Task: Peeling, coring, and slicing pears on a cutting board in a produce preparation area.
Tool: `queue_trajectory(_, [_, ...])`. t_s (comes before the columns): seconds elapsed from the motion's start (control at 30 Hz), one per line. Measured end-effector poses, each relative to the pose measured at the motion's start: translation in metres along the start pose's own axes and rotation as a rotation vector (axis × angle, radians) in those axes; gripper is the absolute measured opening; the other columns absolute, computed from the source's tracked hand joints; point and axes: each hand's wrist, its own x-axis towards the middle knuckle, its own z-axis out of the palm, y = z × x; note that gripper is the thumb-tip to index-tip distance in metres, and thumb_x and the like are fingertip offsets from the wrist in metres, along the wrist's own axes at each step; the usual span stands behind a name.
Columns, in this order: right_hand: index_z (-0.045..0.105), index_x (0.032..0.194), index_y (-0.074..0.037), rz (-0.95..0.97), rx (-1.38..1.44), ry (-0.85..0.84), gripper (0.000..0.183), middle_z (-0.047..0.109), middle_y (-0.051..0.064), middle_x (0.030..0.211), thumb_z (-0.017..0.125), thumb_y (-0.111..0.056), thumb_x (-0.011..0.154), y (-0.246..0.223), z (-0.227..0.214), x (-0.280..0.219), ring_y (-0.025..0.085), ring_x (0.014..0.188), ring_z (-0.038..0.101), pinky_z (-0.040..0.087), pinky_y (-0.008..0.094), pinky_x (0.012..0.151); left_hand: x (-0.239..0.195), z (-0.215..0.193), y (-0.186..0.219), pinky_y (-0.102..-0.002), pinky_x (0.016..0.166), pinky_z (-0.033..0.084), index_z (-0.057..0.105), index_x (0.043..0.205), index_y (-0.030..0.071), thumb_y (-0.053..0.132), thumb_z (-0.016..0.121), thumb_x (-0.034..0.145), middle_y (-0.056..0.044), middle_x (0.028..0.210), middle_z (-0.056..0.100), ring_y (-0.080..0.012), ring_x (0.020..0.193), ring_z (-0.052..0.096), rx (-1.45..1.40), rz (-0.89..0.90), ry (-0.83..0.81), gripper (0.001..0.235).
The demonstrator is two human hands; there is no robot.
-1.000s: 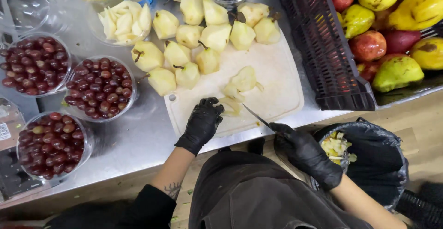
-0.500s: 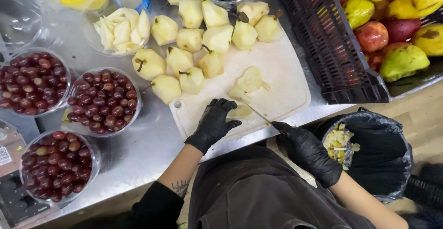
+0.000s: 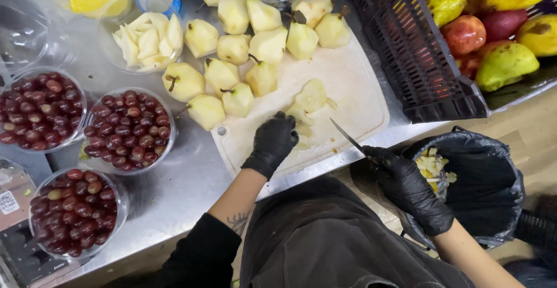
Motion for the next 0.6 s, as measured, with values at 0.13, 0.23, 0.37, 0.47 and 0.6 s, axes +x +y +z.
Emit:
queue_trajectory(0.13, [0.065, 0.129, -0.004, -0.093, 0.014, 0.025, 0.040, 0.076, 0.012, 0.112, 0.067, -0.004, 0.089, 0.063, -0.009, -0.010, 0.022, 0.099, 0.071, 0.055, 0.036, 0.086, -0.009, -0.009, 0.011, -0.050, 0.072, 0.053, 0.070, 0.103, 0.009, 0.019, 0.076, 0.071, -0.017, 0.097, 0.064, -0.0376, 0.088, 0.065, -0.114, -0.084, 0.042, 0.035])
queue_trajectory(0.23, [0.066, 0.127, -0.004, -0.047, 0.017, 0.025, 0.038, 0.076, 0.012, 0.111, 0.065, -0.004, 0.089, 0.067, -0.022, -0.016, 0.022, 0.099, 0.071, 0.055, 0.036, 0.086, -0.009, 0.005, 0.023, -0.050, 0.076, 0.054, 0.071, 0.106, 0.011, 0.016, 0.074, 0.071, -0.016, 0.100, 0.065, -0.0373, 0.092, 0.064, -0.054, -0.007, 0.138, 0.035])
queue_trajectory(0.37, [0.068, 0.122, -0.003, 0.006, -0.022, 0.033, 0.032, 0.076, 0.013, 0.109, 0.065, -0.005, 0.090, 0.087, -0.035, -0.032, 0.022, 0.100, 0.071, 0.055, 0.036, 0.086, -0.004, 0.031, 0.023, -0.049, 0.079, 0.055, 0.072, 0.108, 0.014, 0.010, 0.070, 0.075, -0.014, 0.105, 0.068, -0.0360, 0.096, 0.065, 0.017, 0.070, 0.170, 0.033])
queue_trajectory(0.47, [0.071, 0.117, -0.004, 0.039, 0.000, 0.033, 0.027, 0.077, 0.012, 0.106, 0.065, -0.005, 0.090, 0.123, -0.038, -0.045, 0.023, 0.098, 0.072, 0.055, 0.036, 0.085, -0.004, 0.042, 0.007, -0.049, 0.078, 0.055, 0.074, 0.109, 0.014, 0.006, 0.069, 0.076, -0.014, 0.107, 0.069, -0.0367, 0.097, 0.066, 0.030, 0.130, 0.199, 0.034])
queue_trajectory(0.6, [0.071, 0.116, -0.006, 0.016, -0.001, 0.079, 0.027, 0.078, 0.013, 0.104, 0.063, -0.002, 0.091, 0.156, -0.053, -0.061, 0.025, 0.096, 0.073, 0.056, 0.037, 0.084, -0.004, 0.020, -0.006, -0.045, 0.079, 0.057, 0.074, 0.104, 0.010, 0.002, 0.070, 0.075, -0.015, 0.103, 0.069, -0.0354, 0.093, 0.067, -0.191, 0.031, 0.154, 0.030])
